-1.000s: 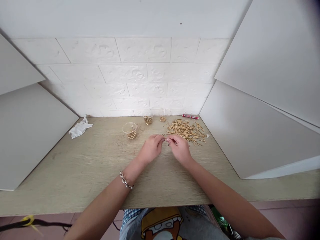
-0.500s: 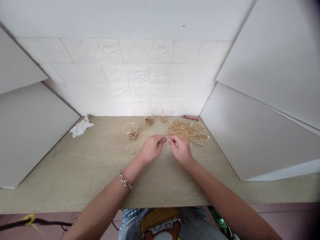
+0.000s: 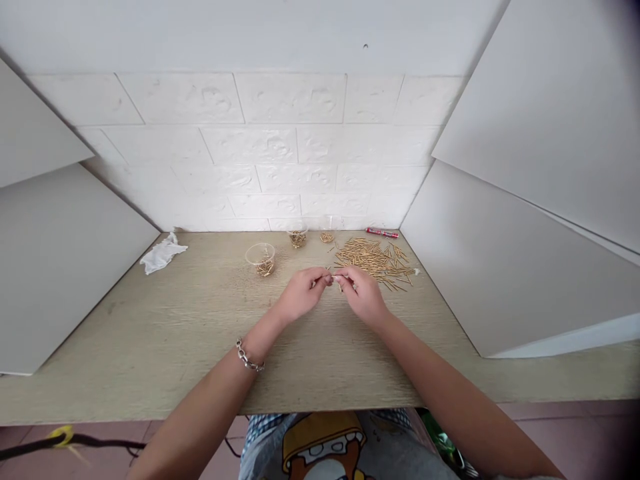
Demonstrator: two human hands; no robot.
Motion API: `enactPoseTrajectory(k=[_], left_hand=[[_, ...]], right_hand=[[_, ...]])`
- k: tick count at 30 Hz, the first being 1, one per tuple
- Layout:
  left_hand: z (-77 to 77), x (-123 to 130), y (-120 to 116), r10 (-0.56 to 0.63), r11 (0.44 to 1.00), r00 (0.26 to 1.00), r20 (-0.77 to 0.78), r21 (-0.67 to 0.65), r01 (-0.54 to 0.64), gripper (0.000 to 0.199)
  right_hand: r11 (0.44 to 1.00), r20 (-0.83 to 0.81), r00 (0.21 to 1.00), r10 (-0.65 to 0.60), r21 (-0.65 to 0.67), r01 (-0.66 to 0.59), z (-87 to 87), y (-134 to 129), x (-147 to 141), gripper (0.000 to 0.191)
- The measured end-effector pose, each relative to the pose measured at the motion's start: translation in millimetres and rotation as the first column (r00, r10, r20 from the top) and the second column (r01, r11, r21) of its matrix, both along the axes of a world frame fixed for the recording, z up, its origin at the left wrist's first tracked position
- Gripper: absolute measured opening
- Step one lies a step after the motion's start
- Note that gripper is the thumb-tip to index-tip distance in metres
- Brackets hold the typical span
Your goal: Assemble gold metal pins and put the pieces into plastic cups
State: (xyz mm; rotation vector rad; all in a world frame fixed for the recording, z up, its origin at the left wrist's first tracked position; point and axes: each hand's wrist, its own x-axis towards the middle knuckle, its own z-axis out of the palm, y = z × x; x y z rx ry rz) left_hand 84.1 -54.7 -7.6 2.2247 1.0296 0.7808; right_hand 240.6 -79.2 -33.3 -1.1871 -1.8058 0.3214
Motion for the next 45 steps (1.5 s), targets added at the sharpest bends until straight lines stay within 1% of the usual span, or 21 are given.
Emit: enactPoseTrajectory(k=[4,6,8,9,11,13,15,17,19,24,27,31,37,45], left_hand=[[1.1,1,-2,-0.023,0.995,0.999,0.047,-0.101,0.027,0.025],[1.8,3,-3,-0.028,0.986,0.996,0.082,-0.160,0.041,0.024],[2.8,4,-5,-0.032,0.973,0.992,0.119,-0.224,0.059,0.024],[3.3,5,-5,-0.036,0.964,0.989,0.143,-0.256,0.072,0.024],[4.0,6,-6,-0.042,0.943,0.979,0.200,-0.317,0.105,0.023],[4.3,8,-7,-0.040,0.922,0.965,0.259,-0.362,0.135,0.022],[3.9,9,-7,-0.036,0.908,0.953,0.301,-0.388,0.157,0.021],[3.0,9,-7,-0.041,0.900,0.945,0.323,-0.399,0.176,0.021],[2.1,9,-6,-0.049,0.894,0.941,0.334,-0.405,0.190,0.021],[0.9,9,-6,-0.058,0.890,0.938,0.341,-0.409,0.204,0.022],[0.6,9,-6,-0.071,0.890,0.939,0.337,-0.404,0.212,0.022],[-0.5,9,-6,-0.089,0.892,0.940,0.329,-0.394,0.223,0.022],[-2.6,9,-4,-0.061,0.898,0.944,0.323,-0.396,0.193,0.022],[-1.7,9,-4,-0.061,0.903,0.948,0.313,-0.388,0.186,0.022]], right_hand=[[1.000,-0.016,1.000,-0.005,0.001,0.005,3.0,-2,-1,0.023],[0.999,-0.089,0.995,-0.038,-0.041,0.035,1.7,-2,-2,0.030],[0.990,-0.222,0.973,-0.064,-0.140,0.033,-2.0,0,-3,0.035],[0.980,-0.298,0.952,-0.064,-0.198,0.004,-4.5,2,-3,0.037],[0.950,-0.435,0.900,-0.036,-0.294,-0.105,-9.2,5,-4,0.039],[0.911,-0.527,0.850,0.010,-0.346,-0.226,-11.9,7,-4,0.041],[0.879,-0.573,0.819,0.046,-0.366,-0.305,-11.7,8,-4,0.042],[0.867,-0.582,0.810,0.070,-0.366,-0.337,-9.4,7,-5,0.042],[0.865,-0.577,0.813,0.078,-0.366,-0.343,-7.0,5,-6,0.042],[0.864,-0.614,0.788,0.048,-0.370,-0.341,-5.9,5,-7,0.042],[0.863,-0.621,0.782,0.053,-0.365,-0.349,-6.6,5,-7,0.041],[0.860,-0.611,0.789,0.066,-0.366,-0.355,-6.2,4,-6,0.041],[0.864,-0.604,0.794,0.069,-0.361,-0.350,-5.1,4,-5,0.043],[0.882,-0.538,0.840,0.070,-0.360,-0.303,-8.9,5,-4,0.042]])
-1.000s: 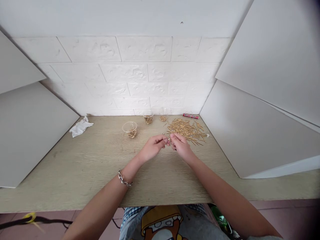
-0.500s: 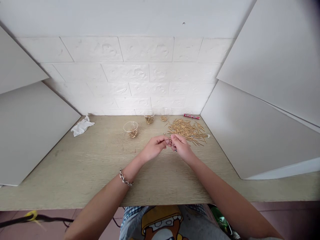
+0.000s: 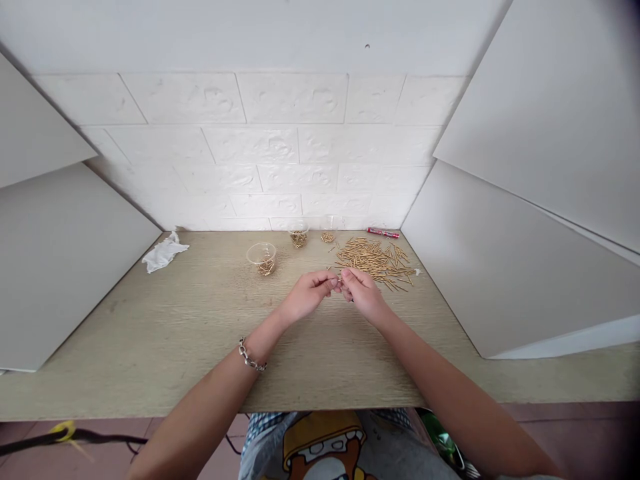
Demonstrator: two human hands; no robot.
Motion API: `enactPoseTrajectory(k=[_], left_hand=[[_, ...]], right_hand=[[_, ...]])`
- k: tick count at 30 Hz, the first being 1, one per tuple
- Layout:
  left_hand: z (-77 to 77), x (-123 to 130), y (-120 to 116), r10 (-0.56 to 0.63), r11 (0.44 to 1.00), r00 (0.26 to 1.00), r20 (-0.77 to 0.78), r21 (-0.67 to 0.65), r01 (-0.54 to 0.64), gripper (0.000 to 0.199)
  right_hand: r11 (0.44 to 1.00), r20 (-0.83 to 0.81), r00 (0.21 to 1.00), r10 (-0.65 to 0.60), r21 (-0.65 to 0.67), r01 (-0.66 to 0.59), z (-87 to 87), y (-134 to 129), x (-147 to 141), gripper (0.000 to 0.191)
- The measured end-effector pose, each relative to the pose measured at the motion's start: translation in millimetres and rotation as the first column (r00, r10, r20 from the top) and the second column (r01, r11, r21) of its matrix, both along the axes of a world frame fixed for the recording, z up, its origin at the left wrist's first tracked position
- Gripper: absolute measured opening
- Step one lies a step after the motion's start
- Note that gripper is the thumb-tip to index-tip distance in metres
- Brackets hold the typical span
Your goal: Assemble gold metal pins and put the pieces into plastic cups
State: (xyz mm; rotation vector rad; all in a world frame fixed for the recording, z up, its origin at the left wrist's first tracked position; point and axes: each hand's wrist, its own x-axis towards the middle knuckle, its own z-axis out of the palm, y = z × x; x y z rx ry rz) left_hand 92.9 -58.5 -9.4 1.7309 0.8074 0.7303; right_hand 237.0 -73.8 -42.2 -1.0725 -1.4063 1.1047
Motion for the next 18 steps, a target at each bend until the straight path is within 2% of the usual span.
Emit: enactPoseTrajectory(k=[6,12,18], left_hand=[[-1.8,-0.2,0.2,-0.004,1.000,1.000,0.013,-0.005,0.004,0.023],[-2.4,-0.4,0.6,-0.001,1.000,1.000,0.008,0.000,0.001,0.023],[-3.1,-1.6,1.7,0.017,0.996,0.999,-0.048,0.089,-0.013,0.025]], right_hand=[[1.000,-0.005,1.000,-0.018,-0.005,0.018,-0.5,0.2,-0.8,0.043],[1.000,-0.034,0.999,0.014,-0.026,-0.015,2.6,-1.1,-1.4,0.043],[0.999,0.082,0.996,-0.030,0.047,0.027,0.6,-0.4,0.0,0.042]])
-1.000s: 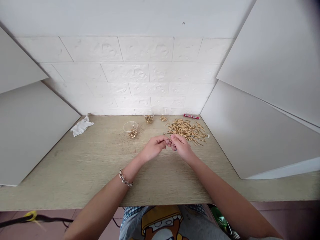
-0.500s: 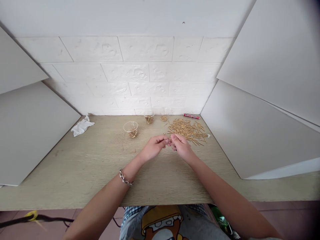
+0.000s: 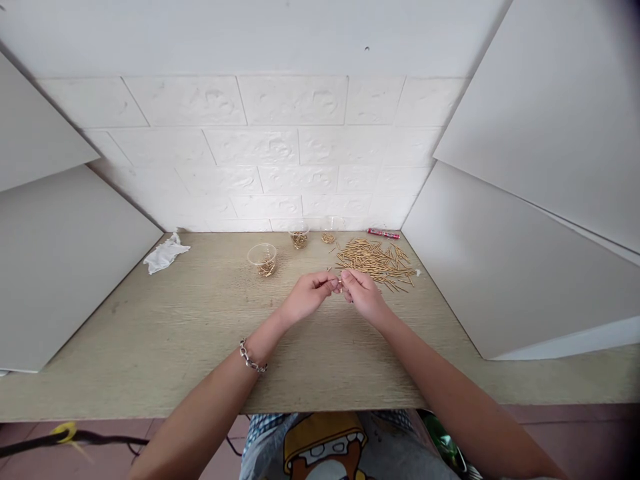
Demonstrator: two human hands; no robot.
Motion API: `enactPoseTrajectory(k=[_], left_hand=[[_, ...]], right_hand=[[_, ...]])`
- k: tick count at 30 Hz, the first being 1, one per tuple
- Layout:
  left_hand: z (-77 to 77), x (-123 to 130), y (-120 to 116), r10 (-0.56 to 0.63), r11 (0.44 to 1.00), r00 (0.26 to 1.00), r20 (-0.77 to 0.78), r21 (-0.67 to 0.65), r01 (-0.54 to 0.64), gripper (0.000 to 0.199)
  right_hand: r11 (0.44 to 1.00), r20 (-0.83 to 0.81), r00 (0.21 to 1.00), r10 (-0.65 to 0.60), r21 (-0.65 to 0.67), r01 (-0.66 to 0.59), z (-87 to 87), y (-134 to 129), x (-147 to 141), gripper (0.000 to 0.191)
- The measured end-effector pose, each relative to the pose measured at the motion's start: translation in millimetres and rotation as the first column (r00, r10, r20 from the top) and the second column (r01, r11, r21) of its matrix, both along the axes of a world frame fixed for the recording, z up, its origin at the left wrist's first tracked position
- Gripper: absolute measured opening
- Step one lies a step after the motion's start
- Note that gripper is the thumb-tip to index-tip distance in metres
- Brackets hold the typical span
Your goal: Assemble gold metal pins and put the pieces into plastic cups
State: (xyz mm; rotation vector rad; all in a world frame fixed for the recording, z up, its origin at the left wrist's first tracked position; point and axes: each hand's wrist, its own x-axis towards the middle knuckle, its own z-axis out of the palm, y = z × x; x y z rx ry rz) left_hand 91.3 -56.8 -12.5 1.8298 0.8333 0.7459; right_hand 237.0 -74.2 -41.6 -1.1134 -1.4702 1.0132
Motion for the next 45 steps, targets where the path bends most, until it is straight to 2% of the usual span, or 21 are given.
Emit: enactPoseTrajectory(k=[7,11,17,20,25,28,32,35,37,39,42,45], left_hand=[[3.1,2,-6,0.114,0.977,0.985,-0.129,0.196,-0.087,0.025],[4.0,3,-8,0.149,0.966,0.979,-0.140,0.230,-0.115,0.026],[3.5,-3,0,-0.006,0.996,0.996,-0.084,0.085,0.013,0.026],[4.4,-7,2,-0.066,0.995,0.995,-0.081,0.066,0.071,0.026],[8.0,-6,0,0.029,0.974,0.974,-0.224,0.227,0.023,0.026],[8.1,-4,-2,0.086,0.947,0.963,-0.254,0.321,0.000,0.026],[4.9,-2,-3,0.120,0.926,0.961,-0.247,0.377,-0.018,0.025],[3.5,-1,-3,0.137,0.922,0.961,-0.240,0.385,-0.035,0.024],[3.2,0,-2,0.151,0.934,0.963,-0.224,0.351,-0.065,0.025],[2.3,1,-1,0.168,0.960,0.971,-0.170,0.251,-0.122,0.024],[-0.8,1,3,0.213,0.976,0.976,0.034,-0.045,-0.212,0.021],[-4.2,-2,9,0.269,0.922,0.929,0.253,-0.348,-0.173,0.020]], right_hand=[[0.992,0.104,0.990,-0.099,0.091,0.090,1.6,-4,-3,0.040],[0.992,0.095,0.990,-0.102,0.080,0.094,0.2,-4,-2,0.039],[0.993,-0.054,0.994,0.097,-0.064,-0.100,0.6,-1,-1,0.039],[0.986,-0.074,0.987,0.140,-0.083,-0.146,0.4,0,-1,0.037],[0.999,0.083,0.996,0.029,-0.022,-0.028,-1.3,0,-1,0.037],[0.999,0.146,0.989,-0.037,0.007,0.036,-1.0,-1,-2,0.037],[0.995,0.224,0.970,-0.098,0.053,0.088,0.9,-3,-5,0.036],[0.980,0.342,0.922,-0.181,0.139,0.140,2.0,-4,-7,0.034],[0.967,0.381,0.896,-0.230,0.192,0.167,2.4,-5,-8,0.032],[0.956,0.369,0.893,-0.258,0.229,0.182,3.0,-6,-9,0.031],[0.943,0.349,0.895,-0.277,0.280,0.182,4.1,-8,-8,0.028],[0.930,0.393,0.876,-0.279,0.337,0.145,4.2,-7,-6,0.016]])
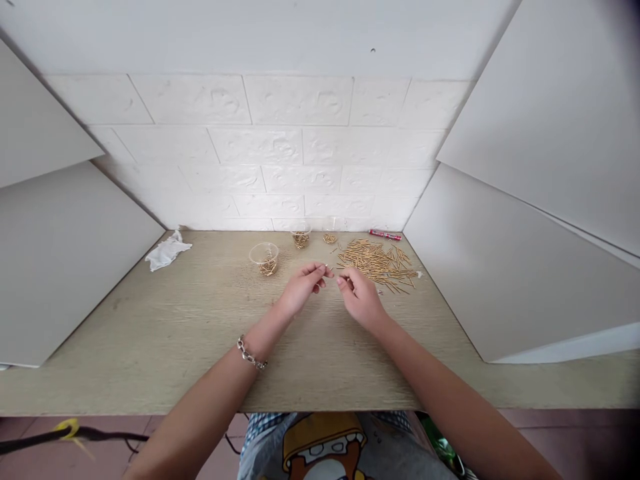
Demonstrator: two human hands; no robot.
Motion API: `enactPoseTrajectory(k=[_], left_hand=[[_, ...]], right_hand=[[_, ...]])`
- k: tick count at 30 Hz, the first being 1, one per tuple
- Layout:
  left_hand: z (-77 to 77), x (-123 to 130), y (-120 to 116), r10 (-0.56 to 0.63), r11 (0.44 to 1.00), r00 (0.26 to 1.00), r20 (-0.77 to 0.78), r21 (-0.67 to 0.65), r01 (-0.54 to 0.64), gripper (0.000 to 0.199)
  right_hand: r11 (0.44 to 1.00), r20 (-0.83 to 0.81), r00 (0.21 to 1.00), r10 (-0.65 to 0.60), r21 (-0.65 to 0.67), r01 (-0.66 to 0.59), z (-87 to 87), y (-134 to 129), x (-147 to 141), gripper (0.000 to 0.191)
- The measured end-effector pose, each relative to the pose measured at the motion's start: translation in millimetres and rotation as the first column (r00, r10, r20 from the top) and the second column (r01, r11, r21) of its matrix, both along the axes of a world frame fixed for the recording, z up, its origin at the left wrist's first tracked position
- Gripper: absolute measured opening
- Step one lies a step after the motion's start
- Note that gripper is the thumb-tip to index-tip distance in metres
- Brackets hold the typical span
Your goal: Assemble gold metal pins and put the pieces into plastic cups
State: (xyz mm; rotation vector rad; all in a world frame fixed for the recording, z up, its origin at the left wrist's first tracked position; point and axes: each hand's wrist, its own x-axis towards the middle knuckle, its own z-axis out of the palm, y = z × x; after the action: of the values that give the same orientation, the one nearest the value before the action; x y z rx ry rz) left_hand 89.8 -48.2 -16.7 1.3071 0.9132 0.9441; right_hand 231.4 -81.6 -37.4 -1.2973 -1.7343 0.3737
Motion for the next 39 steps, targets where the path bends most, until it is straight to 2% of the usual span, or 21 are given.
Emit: enactPoseTrajectory(k=[3,9,19,25,29,34,39], left_hand=[[-1.3,-3.9,2.9,-0.007,0.992,0.990,0.138,-0.125,0.024,0.020],[-0.5,-3.9,0.7,-0.041,0.968,0.973,0.227,-0.233,0.095,0.022],[-2.2,-3.6,1.4,-0.081,0.956,0.968,0.236,-0.257,0.143,0.022],[-1.2,-3.5,0.1,-0.085,0.951,0.967,0.242,-0.271,0.151,0.019],[-2.3,-2.9,0.2,-0.096,0.946,0.969,0.227,-0.281,0.160,0.020],[-4.1,-2.8,0.6,-0.104,0.955,0.976,0.189,-0.255,0.151,0.020],[-2.4,-1.5,-1.9,-0.177,0.965,0.980,0.087,-0.183,0.190,0.021]], right_hand=[[0.999,0.053,0.998,0.026,0.030,-0.027,-1.6,2.1,2.0,0.009],[0.999,0.047,0.999,-0.012,0.052,0.010,-4.0,4.5,3.3,0.010],[0.976,0.193,0.961,-0.199,0.131,0.176,-2.1,1.4,3.1,0.007],[0.972,0.316,0.929,-0.194,0.189,0.139,-4.7,1.6,5.4,0.016],[0.979,0.337,0.927,-0.166,0.168,0.114,-4.2,1.8,6.0,0.020],[0.991,0.222,0.967,-0.127,0.068,0.114,1.2,2.6,6.9,0.018],[0.994,-0.093,0.993,-0.066,-0.089,0.058,3.6,5.6,5.7,0.020]])
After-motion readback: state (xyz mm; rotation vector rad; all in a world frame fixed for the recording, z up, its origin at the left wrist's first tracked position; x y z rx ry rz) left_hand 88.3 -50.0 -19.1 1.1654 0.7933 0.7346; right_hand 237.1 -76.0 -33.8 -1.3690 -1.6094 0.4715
